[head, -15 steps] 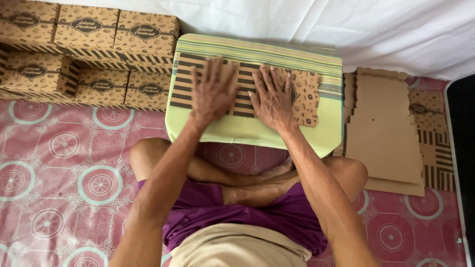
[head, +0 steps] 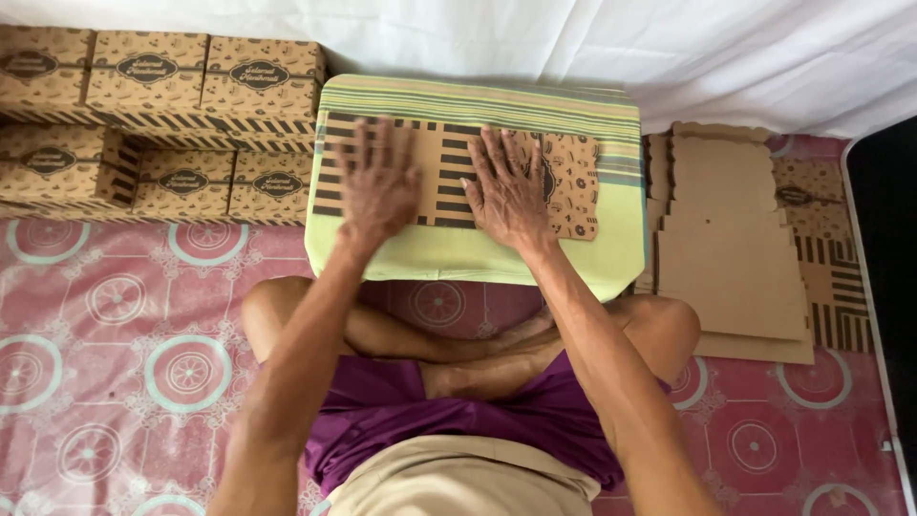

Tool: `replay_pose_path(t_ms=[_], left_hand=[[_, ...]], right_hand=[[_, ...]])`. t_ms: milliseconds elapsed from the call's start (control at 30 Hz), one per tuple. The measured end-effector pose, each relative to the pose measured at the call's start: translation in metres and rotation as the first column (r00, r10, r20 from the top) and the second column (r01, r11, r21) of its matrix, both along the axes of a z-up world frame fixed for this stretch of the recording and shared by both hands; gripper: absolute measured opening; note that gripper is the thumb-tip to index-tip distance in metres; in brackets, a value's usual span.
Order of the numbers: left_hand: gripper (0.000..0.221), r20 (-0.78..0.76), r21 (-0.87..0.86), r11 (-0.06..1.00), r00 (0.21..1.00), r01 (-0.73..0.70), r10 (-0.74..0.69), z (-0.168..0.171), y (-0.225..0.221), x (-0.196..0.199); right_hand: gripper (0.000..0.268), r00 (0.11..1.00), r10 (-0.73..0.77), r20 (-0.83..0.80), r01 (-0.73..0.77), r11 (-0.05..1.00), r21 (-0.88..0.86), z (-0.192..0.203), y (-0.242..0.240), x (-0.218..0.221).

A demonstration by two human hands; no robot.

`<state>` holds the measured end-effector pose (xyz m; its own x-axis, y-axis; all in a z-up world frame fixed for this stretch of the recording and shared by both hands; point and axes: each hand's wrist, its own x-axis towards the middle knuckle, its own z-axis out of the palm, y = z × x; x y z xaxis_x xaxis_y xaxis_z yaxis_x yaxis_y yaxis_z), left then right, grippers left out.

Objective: The person is sitting on the floor and manually folding flat cardboard sheets into small boxes, then stacking them.

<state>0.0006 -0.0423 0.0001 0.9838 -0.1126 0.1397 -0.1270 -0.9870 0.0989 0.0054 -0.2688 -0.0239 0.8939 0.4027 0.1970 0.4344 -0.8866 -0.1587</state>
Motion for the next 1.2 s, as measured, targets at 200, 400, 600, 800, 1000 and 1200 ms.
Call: replay_pose_path(t_ms=[200, 400, 600, 800, 1000, 1200], left_hand=[[0.057, 0.090, -0.113, 0.981, 0.985, 0.155, -0.145, -0.030, -0.061, 0.017], [0.056, 0.132, -0.147, 0.978, 0.983, 0.146, -0.127, -0.011, -0.044, 0.010], [0.075, -0.124, -0.039, 0.999, 0.992, -0.030, 0.025, -0.012, 0.018, 0.018], [0.074, -0.101, -0.127, 0.989, 0.992, -0.082, 0.069, 0.007, 0.044, 0.006], [0.072, -0.094, -0.168, 0.983, 0.994, -0.078, 0.063, 0.012, 0.044, 0.001], [0.072, -0.071, -0.196, 0.979, 0.996, -0.062, 0.049, 0.001, 0.048, 0.006]], right_hand=[[0.057, 1.000, 0.003, 0.018, -0.003, 0.999, -0.032, -0.005, 0.000, 0.000], [0.057, 0.995, 0.013, 0.099, -0.014, 1.000, 0.011, -0.015, -0.004, 0.003], [0.064, 1.000, 0.016, -0.004, -0.016, 1.000, -0.019, -0.015, -0.006, 0.008], [0.066, 1.000, 0.026, 0.004, -0.026, 1.000, 0.013, -0.005, -0.011, 0.000], [0.069, 0.997, -0.013, -0.082, 0.008, 0.998, -0.056, 0.019, -0.041, -0.010], [0.081, 0.988, -0.126, -0.089, 0.120, 0.991, -0.067, 0.010, -0.081, -0.007]])
